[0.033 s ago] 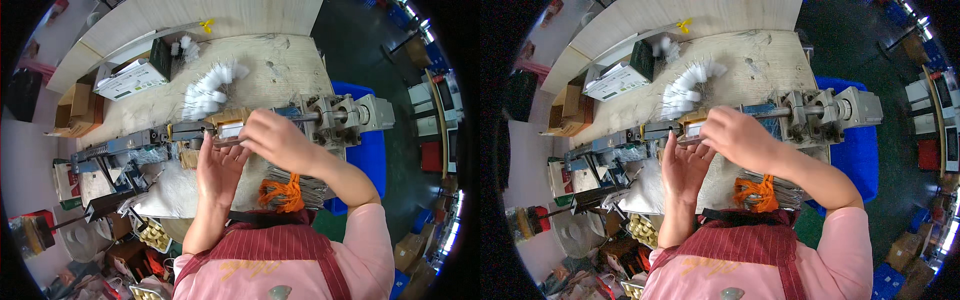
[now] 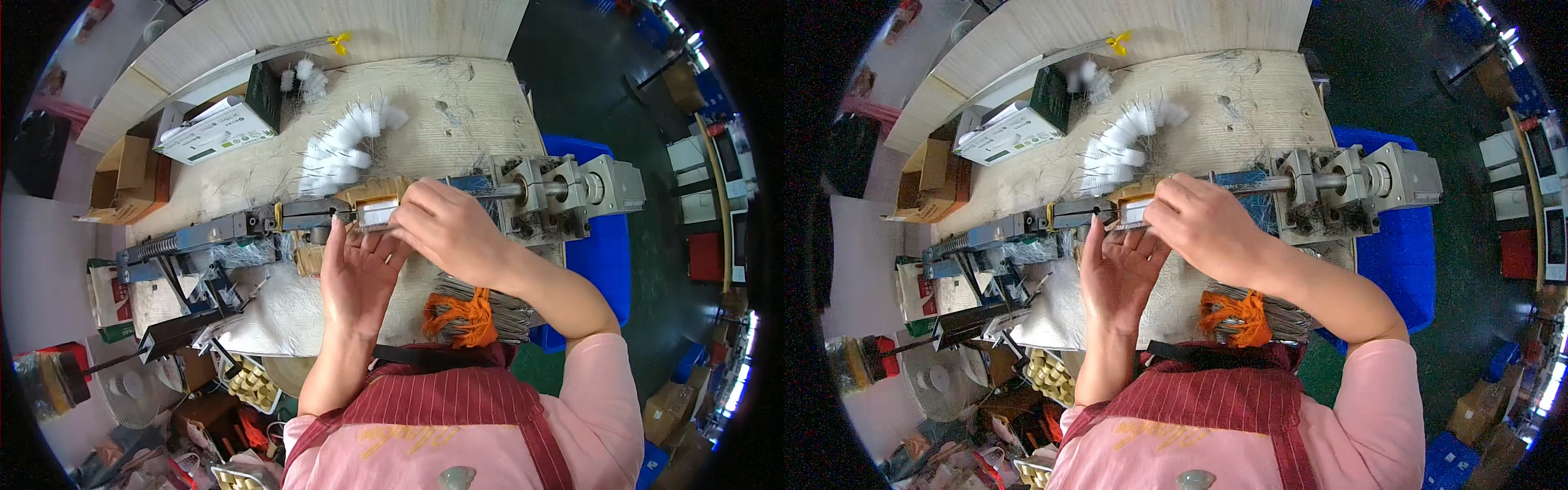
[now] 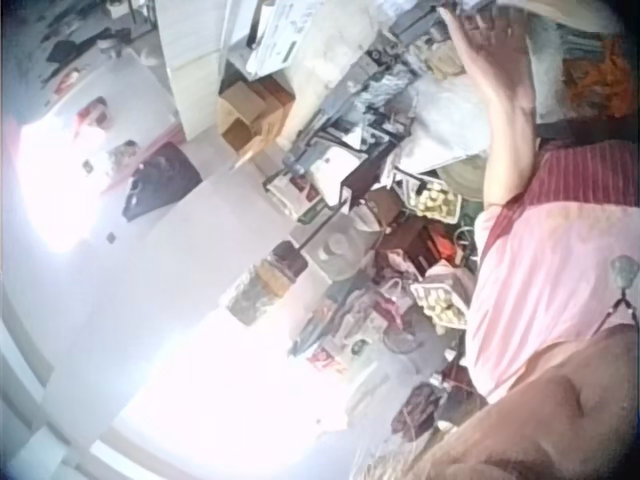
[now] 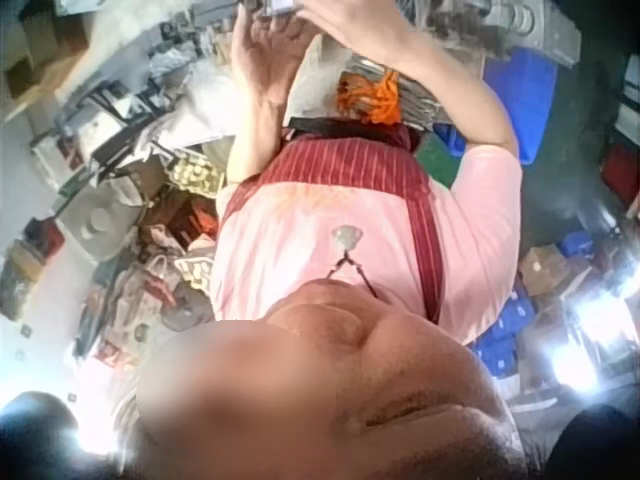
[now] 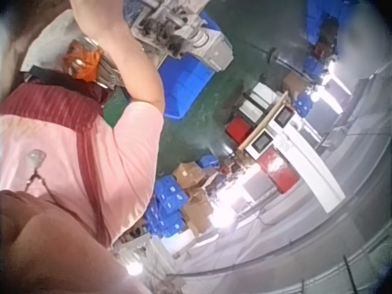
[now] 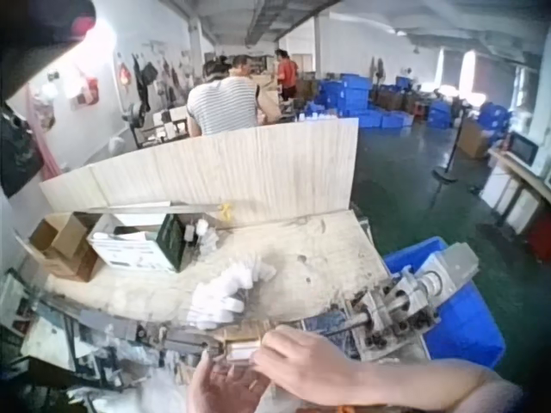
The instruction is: The person assembles small brushes by placing bristles into clips with a flat tool and clamping them into a machine fixture.
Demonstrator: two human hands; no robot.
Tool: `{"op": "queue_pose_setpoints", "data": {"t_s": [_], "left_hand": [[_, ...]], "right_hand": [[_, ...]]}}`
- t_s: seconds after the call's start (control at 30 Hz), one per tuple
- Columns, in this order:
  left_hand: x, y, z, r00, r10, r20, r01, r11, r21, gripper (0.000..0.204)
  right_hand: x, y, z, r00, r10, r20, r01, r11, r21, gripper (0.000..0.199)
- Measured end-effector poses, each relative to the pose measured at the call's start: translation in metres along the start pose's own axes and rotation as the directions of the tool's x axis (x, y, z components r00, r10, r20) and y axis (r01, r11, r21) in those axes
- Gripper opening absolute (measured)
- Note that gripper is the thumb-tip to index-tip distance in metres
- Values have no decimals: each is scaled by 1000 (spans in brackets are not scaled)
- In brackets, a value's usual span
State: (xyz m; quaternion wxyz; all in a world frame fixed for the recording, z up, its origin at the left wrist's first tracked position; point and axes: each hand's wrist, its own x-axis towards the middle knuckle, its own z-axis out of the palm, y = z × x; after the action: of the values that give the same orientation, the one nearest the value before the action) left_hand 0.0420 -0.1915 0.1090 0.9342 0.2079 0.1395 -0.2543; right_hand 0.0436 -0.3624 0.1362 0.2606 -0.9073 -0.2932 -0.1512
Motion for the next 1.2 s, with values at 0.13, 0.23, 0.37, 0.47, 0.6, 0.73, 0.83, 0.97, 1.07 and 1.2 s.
{"op": "queue_pose_setpoints", "data": {"t_s": [0.13,0.23,0.37,0.47,0.6,0.73,0.83,0.97,1.07,1.2], "left_hand": [[-1,-4,-6,999,-33,27,35,994,-103,52],[-3,2,2,999,-35,15,37,989,-145,56],[-5,-2,5,998,53,23,-56,985,166,63],[-3,2,8,1000,17,-8,-16,994,106,63],[-3,7,1,999,8,32,-12,995,98,61],[-6,14,-1,998,-46,44,43,997,57,58],[-6,14,6,996,-63,69,55,992,115,54],[-5,-4,-1,998,-33,47,21,971,239,43],[2,-25,-8,1000,-1,-12,5,962,273,40],[5,-47,-27,1000,17,-14,-11,930,368,50]], "right_hand": [[2,3,7,998,3,-66,-19,967,-253,14],[7,4,-5,993,66,-103,-66,998,-1,14],[1,-6,-21,973,222,-61,-226,971,-71,21],[-2,-6,-12,992,115,-59,-122,982,-144,26],[5,-19,-11,993,82,89,-57,964,-258,37],[8,-27,-12,989,66,132,-17,940,-342,40],[8,-23,-11,985,71,160,-10,935,-355,44],[2,-17,-18,983,112,146,-59,943,-328,44],[-7,-18,-24,986,149,73,-127,961,-247,37],[-24,-23,-30,943,305,132,-323,936,138,25]]}}
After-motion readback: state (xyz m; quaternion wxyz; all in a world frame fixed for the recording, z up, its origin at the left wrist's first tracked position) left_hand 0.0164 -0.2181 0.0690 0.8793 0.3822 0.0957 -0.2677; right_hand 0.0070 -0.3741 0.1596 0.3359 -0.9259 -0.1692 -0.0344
